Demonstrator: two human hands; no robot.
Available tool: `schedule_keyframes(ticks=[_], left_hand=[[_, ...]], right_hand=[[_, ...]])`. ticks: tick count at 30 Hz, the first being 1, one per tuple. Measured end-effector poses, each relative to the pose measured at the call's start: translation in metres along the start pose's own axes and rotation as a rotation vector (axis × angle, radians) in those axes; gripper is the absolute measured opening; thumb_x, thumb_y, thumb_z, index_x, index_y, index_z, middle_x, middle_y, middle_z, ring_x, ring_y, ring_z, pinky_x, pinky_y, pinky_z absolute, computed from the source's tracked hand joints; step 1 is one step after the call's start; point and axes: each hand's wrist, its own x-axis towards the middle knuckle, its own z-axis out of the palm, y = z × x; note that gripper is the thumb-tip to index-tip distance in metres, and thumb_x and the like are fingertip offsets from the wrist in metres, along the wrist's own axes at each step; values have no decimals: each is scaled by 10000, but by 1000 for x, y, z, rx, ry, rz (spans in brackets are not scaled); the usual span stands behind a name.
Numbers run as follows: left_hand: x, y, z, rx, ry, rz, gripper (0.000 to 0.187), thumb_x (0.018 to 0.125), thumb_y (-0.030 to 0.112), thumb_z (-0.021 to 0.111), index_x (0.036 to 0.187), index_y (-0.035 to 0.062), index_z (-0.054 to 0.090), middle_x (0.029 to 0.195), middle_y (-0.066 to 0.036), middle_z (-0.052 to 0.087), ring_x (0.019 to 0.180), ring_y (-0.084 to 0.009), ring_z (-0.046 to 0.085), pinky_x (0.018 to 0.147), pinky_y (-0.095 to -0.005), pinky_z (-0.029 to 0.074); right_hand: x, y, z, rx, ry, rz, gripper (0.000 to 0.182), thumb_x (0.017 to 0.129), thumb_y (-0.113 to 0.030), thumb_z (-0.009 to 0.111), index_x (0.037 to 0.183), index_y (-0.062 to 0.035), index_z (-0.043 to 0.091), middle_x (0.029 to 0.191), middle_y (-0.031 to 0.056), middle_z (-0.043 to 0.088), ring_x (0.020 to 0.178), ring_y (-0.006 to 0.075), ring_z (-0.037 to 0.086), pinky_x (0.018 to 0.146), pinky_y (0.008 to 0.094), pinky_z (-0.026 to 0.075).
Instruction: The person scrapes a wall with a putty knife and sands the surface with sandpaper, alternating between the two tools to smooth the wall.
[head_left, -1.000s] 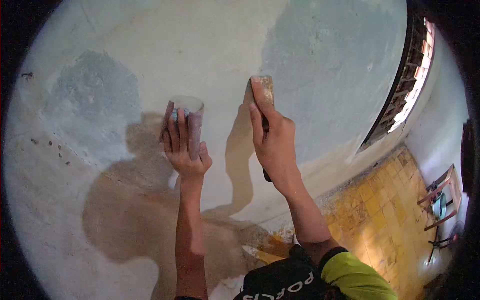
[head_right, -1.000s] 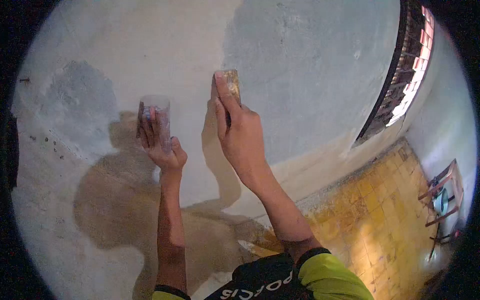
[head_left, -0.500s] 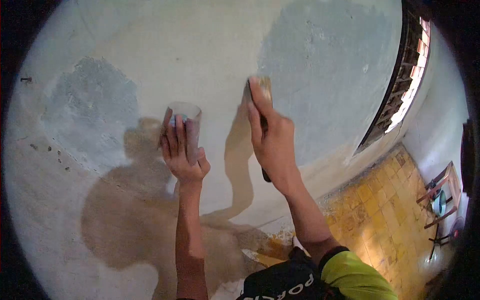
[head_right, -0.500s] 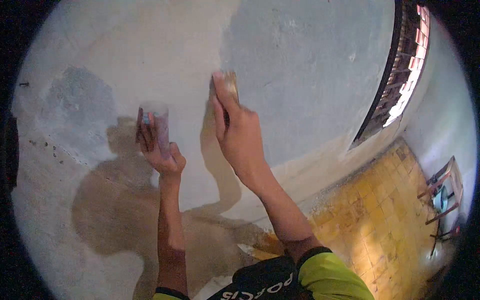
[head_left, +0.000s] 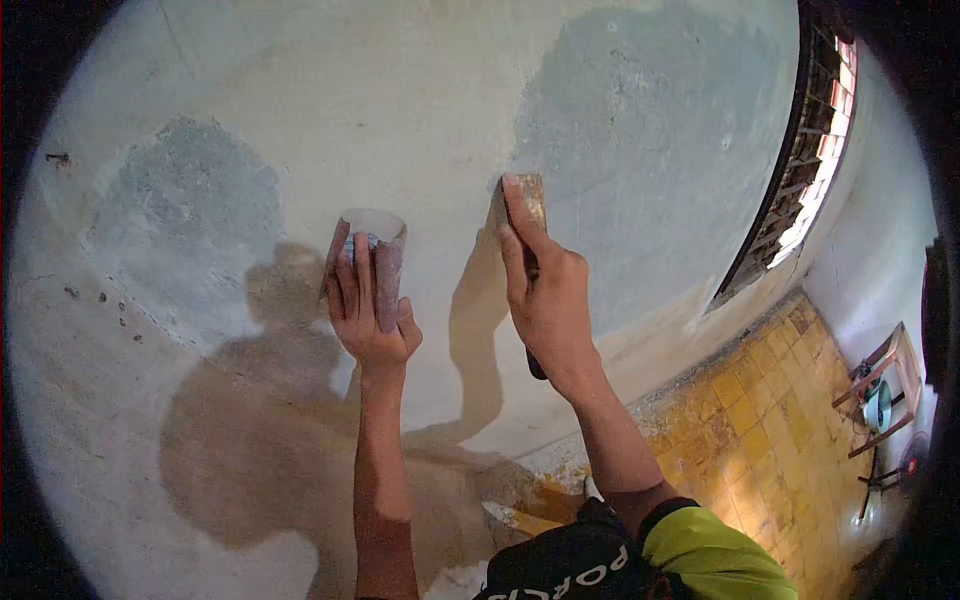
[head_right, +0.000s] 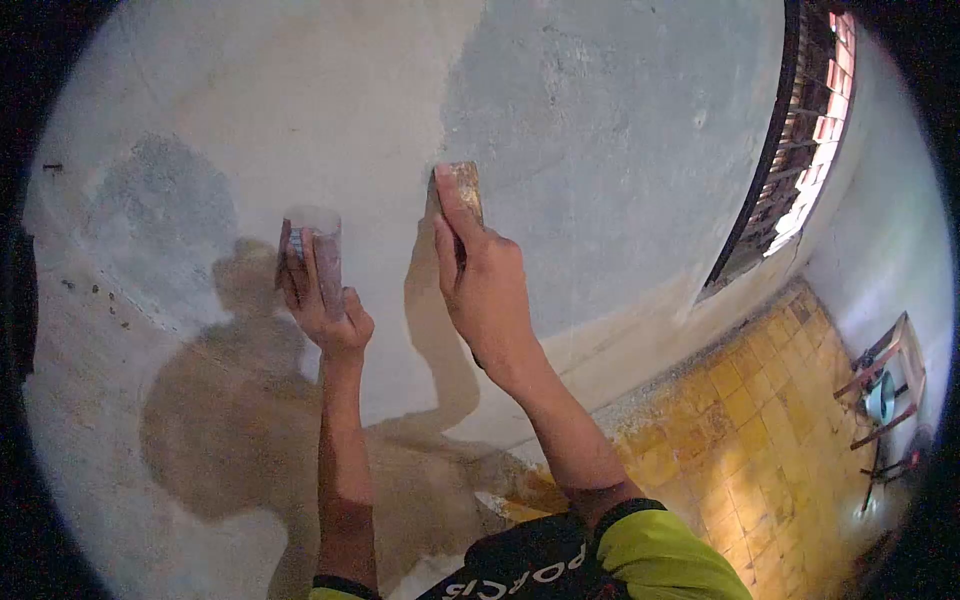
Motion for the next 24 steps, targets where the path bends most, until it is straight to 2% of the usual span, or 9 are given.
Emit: schedule_keyframes(ticks=[7,12,14,15,17,21,23,24], left_hand=[[-1,3,-1,15,10,6,560,1026,374,213,1400,66,495,1471,-149,456,1359,-392,405,1072,-554,323],[-4,1,-4,6,-6,13,553,1025,369,228,1388,57,505,1469,-149,460,1359,-385,403,1078,-548,313],[-7,-3,0,-12,-56,1,612,1018,409,227,1445,10,407,1504,-157,405,1403,-425,318,1131,-552,207],[-7,-1,0,-12,-51,1,612,1018,409,227,1445,10,407,1504,-157,405,1403,-425,318,1131,-552,207],[-3,3,-2,34,-15,-8,554,1024,366,225,1383,52,507,1465,-154,464,1346,-396,418,1077,-545,320],[-3,3,-3,41,-27,-2,554,1025,365,225,1375,45,513,1462,-161,464,1350,-405,412,1077,-546,321],[-3,1,-2,-24,-43,17,615,1023,416,217,1436,10,421,1505,-156,406,1397,-416,332,1133,-543,204],[-3,1,-2,-25,-37,18,615,1023,416,217,1436,10,421,1505,-156,406,1397,-416,332,1133,-543,204]], right_hand=[[7,-6,-3,-52,1,1,476,965,-110,550,1431,-152,465,709,267,582,599,419,591,582,413,489],[14,-10,-6,-28,-25,-19,481,968,-125,544,1439,-156,448,766,274,603,668,440,613,606,444,493],[9,-6,-4,-53,-26,-20,488,966,-125,547,1442,-158,443,780,276,609,678,441,617,610,444,495],[8,-4,-3,-76,-18,-26,495,964,-125,551,1445,-159,439,794,279,615,689,443,621,614,444,497],[4,0,0,-47,-10,-30,494,963,-125,553,1443,-159,443,779,281,609,687,442,621,613,443,496],[17,-9,-9,-39,-43,-7,481,963,-129,557,1433,-156,460,731,278,595,681,440,623,609,438,496],[10,-3,-6,-46,-29,-25,477,962,-128,558,1429,-155,466,721,277,590,674,440,620,603,436,494],[9,-1,-4,-46,2,-51,473,962,-128,558,1426,-155,471,712,276,585,667,440,617,597,434,493]])
